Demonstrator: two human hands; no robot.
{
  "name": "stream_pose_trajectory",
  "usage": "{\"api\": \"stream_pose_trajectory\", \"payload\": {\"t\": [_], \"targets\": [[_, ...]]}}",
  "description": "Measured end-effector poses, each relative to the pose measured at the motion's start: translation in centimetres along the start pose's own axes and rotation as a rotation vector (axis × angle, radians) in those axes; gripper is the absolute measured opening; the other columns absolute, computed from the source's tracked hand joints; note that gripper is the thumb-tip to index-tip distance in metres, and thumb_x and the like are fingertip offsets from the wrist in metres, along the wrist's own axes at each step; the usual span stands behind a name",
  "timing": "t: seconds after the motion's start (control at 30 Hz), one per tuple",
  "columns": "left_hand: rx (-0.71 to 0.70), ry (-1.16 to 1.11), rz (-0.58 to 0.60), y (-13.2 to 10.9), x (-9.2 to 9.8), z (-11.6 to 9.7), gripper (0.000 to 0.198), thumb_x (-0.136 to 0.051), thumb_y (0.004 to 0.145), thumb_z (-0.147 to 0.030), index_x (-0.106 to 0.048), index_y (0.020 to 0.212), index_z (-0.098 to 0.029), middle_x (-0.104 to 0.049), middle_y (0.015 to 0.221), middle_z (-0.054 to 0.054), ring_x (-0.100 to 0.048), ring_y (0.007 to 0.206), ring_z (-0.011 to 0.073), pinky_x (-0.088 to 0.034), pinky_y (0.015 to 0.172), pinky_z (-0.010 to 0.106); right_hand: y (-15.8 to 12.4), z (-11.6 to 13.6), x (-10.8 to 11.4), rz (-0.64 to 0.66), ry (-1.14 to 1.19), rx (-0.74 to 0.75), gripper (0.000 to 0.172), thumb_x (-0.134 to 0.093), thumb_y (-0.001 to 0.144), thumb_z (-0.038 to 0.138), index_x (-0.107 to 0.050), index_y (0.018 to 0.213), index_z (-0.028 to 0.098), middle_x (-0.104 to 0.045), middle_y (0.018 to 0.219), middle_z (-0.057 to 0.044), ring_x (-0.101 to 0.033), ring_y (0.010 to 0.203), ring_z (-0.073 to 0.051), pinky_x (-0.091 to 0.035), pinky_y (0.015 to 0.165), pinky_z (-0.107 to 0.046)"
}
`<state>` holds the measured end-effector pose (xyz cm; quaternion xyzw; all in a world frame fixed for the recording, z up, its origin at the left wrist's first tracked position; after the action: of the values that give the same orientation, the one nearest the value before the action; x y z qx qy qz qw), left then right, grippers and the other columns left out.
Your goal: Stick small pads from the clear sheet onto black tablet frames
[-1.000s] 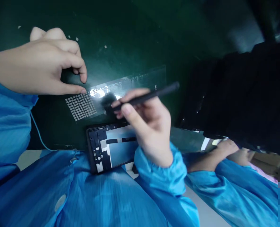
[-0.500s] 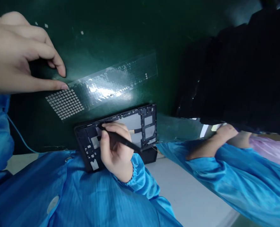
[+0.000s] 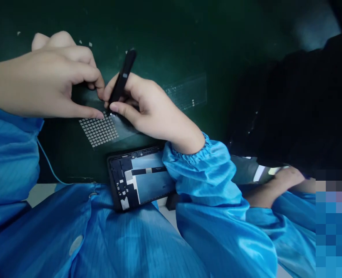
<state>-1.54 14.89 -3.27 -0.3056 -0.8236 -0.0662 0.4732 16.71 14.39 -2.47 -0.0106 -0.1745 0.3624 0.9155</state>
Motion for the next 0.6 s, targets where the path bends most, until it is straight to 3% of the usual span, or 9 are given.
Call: {"api": "stream_pose_trajectory", "payload": {"t": [0.17,0.4,0.5,0.6], "targets": [[0.014,0.064,0.012,0.0,0.0,-0.2,0.071,-0.048,0.090,-0.089,-0.076,0.096,-0.023,-0.067,0.110,0.012,-0.051,0.136,0.0442,-0.033,0.121,0.071,0.0,0.2,0.1,0.060,-0.032,0.059,0.032,-0.080,0.100,0.057,-0.076,0.108,0.027,-0.082,0.117,-0.003,-0.080,0.107,-0.021,-0.068,0.107,-0.039],[0.010,0.072,0.010,-0.1,0.2,-0.4,0.056,-0.067,0.087,-0.079,-0.077,0.097,-0.025,-0.067,0.110,0.010,-0.051,0.137,0.0441,-0.035,0.124,0.072,0.5,0.2,0.4,0.095,-0.039,0.065,0.030,-0.087,0.096,0.053,-0.077,0.109,0.028,-0.083,0.113,0.000,-0.081,0.105,-0.020,-0.069,0.106,-0.036],[0.018,0.076,0.023,-0.1,0.1,-0.3,0.056,-0.066,0.086,-0.076,-0.076,0.098,-0.022,-0.065,0.113,0.012,-0.048,0.140,0.0465,-0.034,0.122,0.074,1.0,0.0,0.7,0.111,-0.038,0.022,0.021,-0.089,0.095,0.043,-0.080,0.106,0.028,-0.084,0.111,0.001,-0.082,0.104,-0.019,-0.068,0.106,-0.033],[0.020,0.031,0.016,-0.1,0.0,-0.3,0.081,-0.044,0.084,-0.094,-0.075,0.096,-0.021,-0.063,0.110,0.013,-0.047,0.140,0.0491,-0.029,0.120,0.075,0.0,-0.4,1.1,0.045,0.233,0.007,0.014,-0.087,0.096,0.033,-0.081,0.105,0.024,-0.085,0.101,0.002,-0.082,0.090,-0.014,-0.070,0.090,-0.026]]}}
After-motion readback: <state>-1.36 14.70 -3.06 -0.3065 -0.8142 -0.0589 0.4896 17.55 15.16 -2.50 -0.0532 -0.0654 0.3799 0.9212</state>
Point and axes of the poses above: each hand's wrist, its own y-axis towards the middle knuckle, its own x-axis out of the back of the hand, z = x × y, the point moved 5 cm from there along y, towards the middle knuckle
